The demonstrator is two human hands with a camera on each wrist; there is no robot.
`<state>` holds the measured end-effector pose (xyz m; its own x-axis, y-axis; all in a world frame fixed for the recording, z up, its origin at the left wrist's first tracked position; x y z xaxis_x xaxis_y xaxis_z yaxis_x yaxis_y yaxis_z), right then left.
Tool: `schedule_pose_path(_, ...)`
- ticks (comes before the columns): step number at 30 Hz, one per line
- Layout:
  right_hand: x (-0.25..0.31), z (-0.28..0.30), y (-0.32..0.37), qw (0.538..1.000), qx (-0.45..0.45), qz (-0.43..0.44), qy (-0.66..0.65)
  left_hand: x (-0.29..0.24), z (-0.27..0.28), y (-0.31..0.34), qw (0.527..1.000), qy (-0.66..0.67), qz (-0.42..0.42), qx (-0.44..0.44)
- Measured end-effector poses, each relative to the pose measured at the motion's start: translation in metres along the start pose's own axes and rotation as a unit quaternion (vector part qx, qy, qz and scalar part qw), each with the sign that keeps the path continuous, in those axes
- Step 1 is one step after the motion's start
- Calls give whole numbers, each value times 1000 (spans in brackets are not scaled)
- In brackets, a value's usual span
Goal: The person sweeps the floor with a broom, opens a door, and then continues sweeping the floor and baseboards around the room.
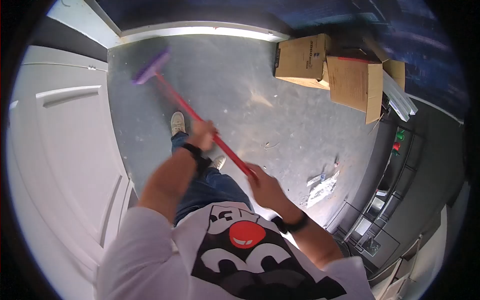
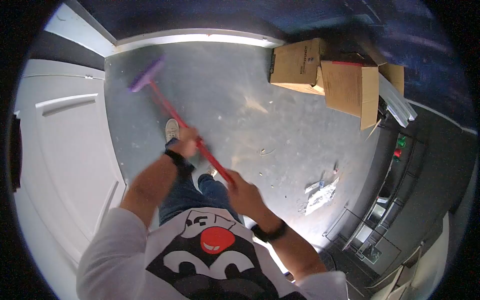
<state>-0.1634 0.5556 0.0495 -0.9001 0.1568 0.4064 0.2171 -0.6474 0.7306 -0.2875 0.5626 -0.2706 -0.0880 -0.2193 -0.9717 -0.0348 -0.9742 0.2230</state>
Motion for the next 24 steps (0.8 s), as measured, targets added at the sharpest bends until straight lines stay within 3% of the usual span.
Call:
schedule_pose_path(1, -16, 17, 23, 999, -35, -2, 17, -36, -48, -8, 934, -339, 20, 112)
schedule_pose_path(2, -29, 34, 44, 998, -36, -49, 23, 24, -121, -12, 972, -88, 208, 71)
schedule_pose_path(3, -37, 49, 63, 994, -34, -97, 31, 32, -174, -9, 967, 115, 225, 22)
schedule_pose_path(4, -36, 65, 78, 991, -45, -123, 36, -67, -161, -5, 902, 236, 351, 87)
schedule_pose_path(5, -33, 79, 88, 987, -58, -147, 42, -131, -142, 10, 742, 447, 500, -16)
schedule_pose_path(6, -27, 88, 92, 987, -61, -145, 41, -164, -127, 0, 757, 383, 528, -31)
schedule_pose_path(9, -15, 95, 105, 984, -106, -130, -62, -185, -133, -14, 760, 398, 514, -3)
schedule_pose_path(12, -17, 82, 102, 973, -83, -140, -164, -178, -113, -28, 790, 401, 464, -3)
schedule_pose_path(14, -19, 71, 75, 978, -81, -116, -151, -151, -74, -41, 827, 340, 433, -117)
schedule_pose_path(16, -5, 58, 34, 988, -81, -71, -110, -125, -33, -61, 845, 347, 392, -105)
schedule_pose_path(17, 8, 52, 7, 991, -81, -36, -97, -90, -25, -71, 820, 424, 376, -83)
schedule_pose_path(18, 13, 39, -25, 991, -69, -15, -117, -88, 3, -76, 825, 427, 356, -99)
schedule_pose_path(19, 17, 26, -49, 989, -57, 6, -137, -46, 16, -84, 830, 435, 339, -86)
schedule_pose_path(20, 22, 17, -58, 995, -46, 12, -87, -25, 31, -78, 817, 267, 498, -115)
schedule_pose_path(21, 23, 12, -63, 998, -39, 16, -36, -45, 37, -74, 810, 248, 514, -137)
schedule_pose_path(23, -4, 7, -52, 992, -30, 14, -120, -34, 12, -66, 816, 288, 486, -118)
schedule_pose_path(24, -18, 15, -38, 994, -30, -22, -107, -9, -23, -70, 913, 242, 329, 17)
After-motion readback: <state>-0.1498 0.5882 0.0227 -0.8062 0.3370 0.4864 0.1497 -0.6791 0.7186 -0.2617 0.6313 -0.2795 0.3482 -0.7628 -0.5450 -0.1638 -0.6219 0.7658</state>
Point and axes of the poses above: each hand's wrist, its own y-axis away from the middle knuckle, its own z-axis out of the back of the hand, x = y × z, the point moved 9 cm from there along -y, towards the middle knuckle
